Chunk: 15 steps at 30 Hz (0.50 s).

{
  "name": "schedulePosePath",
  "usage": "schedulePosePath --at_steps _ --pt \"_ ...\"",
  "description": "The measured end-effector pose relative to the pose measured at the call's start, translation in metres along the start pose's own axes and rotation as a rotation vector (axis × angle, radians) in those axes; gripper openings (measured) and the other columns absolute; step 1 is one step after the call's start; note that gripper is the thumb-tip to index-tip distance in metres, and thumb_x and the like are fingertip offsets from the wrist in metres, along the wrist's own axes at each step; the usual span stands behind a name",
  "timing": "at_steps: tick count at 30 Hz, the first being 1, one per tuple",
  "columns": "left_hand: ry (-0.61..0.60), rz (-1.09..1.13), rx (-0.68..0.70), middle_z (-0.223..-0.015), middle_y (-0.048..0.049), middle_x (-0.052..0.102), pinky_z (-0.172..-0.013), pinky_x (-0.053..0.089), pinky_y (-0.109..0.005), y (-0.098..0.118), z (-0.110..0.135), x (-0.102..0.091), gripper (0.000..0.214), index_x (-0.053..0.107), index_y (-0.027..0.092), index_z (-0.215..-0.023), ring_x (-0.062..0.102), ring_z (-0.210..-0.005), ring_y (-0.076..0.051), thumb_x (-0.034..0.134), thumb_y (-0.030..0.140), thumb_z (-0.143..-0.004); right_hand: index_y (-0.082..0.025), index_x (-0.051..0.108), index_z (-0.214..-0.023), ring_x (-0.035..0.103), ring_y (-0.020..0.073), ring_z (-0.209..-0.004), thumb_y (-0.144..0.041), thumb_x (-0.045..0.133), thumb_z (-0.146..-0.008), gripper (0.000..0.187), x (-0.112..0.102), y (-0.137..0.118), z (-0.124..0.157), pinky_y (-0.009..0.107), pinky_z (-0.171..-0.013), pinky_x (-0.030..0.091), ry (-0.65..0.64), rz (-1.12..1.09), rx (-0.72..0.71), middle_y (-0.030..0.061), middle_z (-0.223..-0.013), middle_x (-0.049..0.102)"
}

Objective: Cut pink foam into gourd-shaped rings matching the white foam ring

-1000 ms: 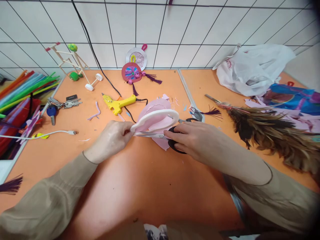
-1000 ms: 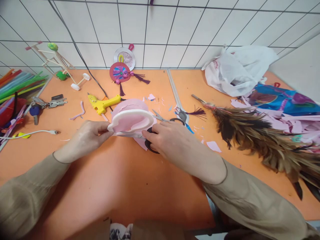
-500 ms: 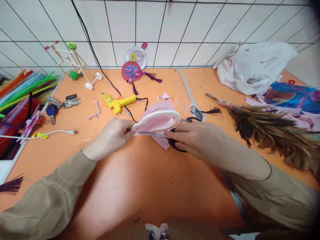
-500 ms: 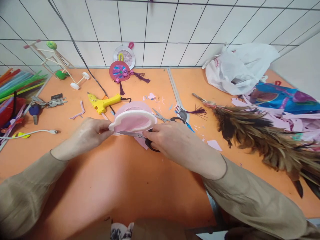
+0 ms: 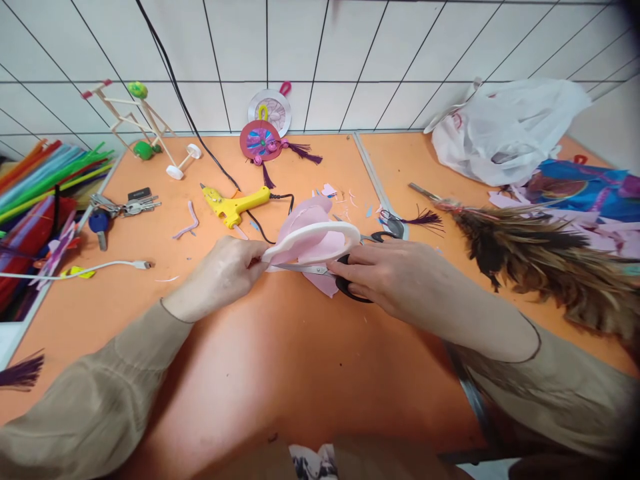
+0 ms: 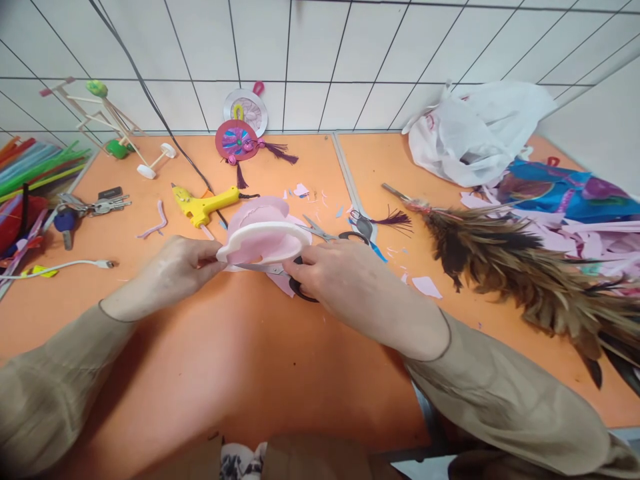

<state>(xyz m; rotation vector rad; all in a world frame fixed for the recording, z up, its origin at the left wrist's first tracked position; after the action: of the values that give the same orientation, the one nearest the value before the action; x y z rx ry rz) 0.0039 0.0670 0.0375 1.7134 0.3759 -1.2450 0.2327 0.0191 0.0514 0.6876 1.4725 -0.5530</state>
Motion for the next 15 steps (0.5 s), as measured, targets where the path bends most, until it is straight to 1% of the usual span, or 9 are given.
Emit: schedulePosePath --at_steps 3,7,11,13,15 --pt "0.001 0.033 0.001 -0.048 0.0049 0.041 -0.048 0.027 -0.024 0.0 0.0 0.0 0.026 0.055 0.017 -0.061 0.035 -0.045 -0.008 0.049 0.023 -0.086 -0.025 0.064 -0.116 0.055 0.0185 -0.075 -0.008 0.046 -0.091 0.035 -0.003 -0.002 -0.002 0.031 -0.06 0.027 0.001 0.01 0.013 0.0052 -0.097 0.069" --pt "0.01 0.113 0.005 -0.051 0.0035 0.049 -0.048 0.03 -0.023 0.0 -0.001 0.001 0.023 0.062 0.017 -0.066 0.042 -0.047 -0.01 0.051 0.025 -0.085 -0.026 0.065 -0.113 0.057 0.0191 -0.075 -0.006 0.044 -0.091 0.036 -0.007 -0.005 -0.003 0.033 -0.062 0.028 0.01 0.009 0.032 0.0047 -0.096 0.068" --pt "0.025 0.198 -0.08 -0.055 0.0023 0.056 -0.05 0.034 -0.024 -0.006 -0.001 -0.002 0.021 0.066 0.017 -0.069 0.048 -0.052 -0.012 0.054 0.027 -0.083 -0.026 0.065 -0.114 0.055 0.0174 -0.068 -0.009 0.049 -0.089 0.034 -0.01 -0.005 -0.001 0.033 -0.064 0.028 -0.041 0.016 0.045 0.0047 -0.089 0.066" --pt "0.054 0.261 -0.134 -0.058 0.0015 0.06 -0.051 0.037 -0.024 -0.011 -0.002 -0.003 0.019 0.067 0.017 -0.07 0.052 -0.055 -0.014 0.056 0.027 -0.081 -0.025 0.063 -0.118 0.056 0.0183 -0.069 -0.01 0.052 -0.088 0.035 -0.013 -0.004 -0.001 0.033 -0.065 0.029 -0.078 0.001 0.056 0.0055 -0.088 0.064" --pt "0.098 0.338 -0.174 -0.06 0.0006 0.063 -0.052 0.039 -0.025 -0.016 -0.003 -0.005 0.017 0.068 0.016 -0.07 0.054 -0.057 -0.015 0.059 0.028 -0.078 -0.024 0.063 -0.118 0.057 0.0194 -0.072 -0.013 0.054 -0.088 0.034 -0.015 -0.003 0.0 0.032 -0.064 0.029 -0.082 -0.029 0.058 0.0064 -0.092 0.064"
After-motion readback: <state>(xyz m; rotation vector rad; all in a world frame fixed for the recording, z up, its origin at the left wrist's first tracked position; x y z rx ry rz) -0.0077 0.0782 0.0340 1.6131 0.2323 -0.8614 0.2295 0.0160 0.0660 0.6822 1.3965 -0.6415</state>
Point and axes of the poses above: each hand's wrist, its own z-axis away from the middle knuckle, its own x-axis out of the palm, y = z × x, the point moved 3 cm from there along -z, towards the middle knuckle
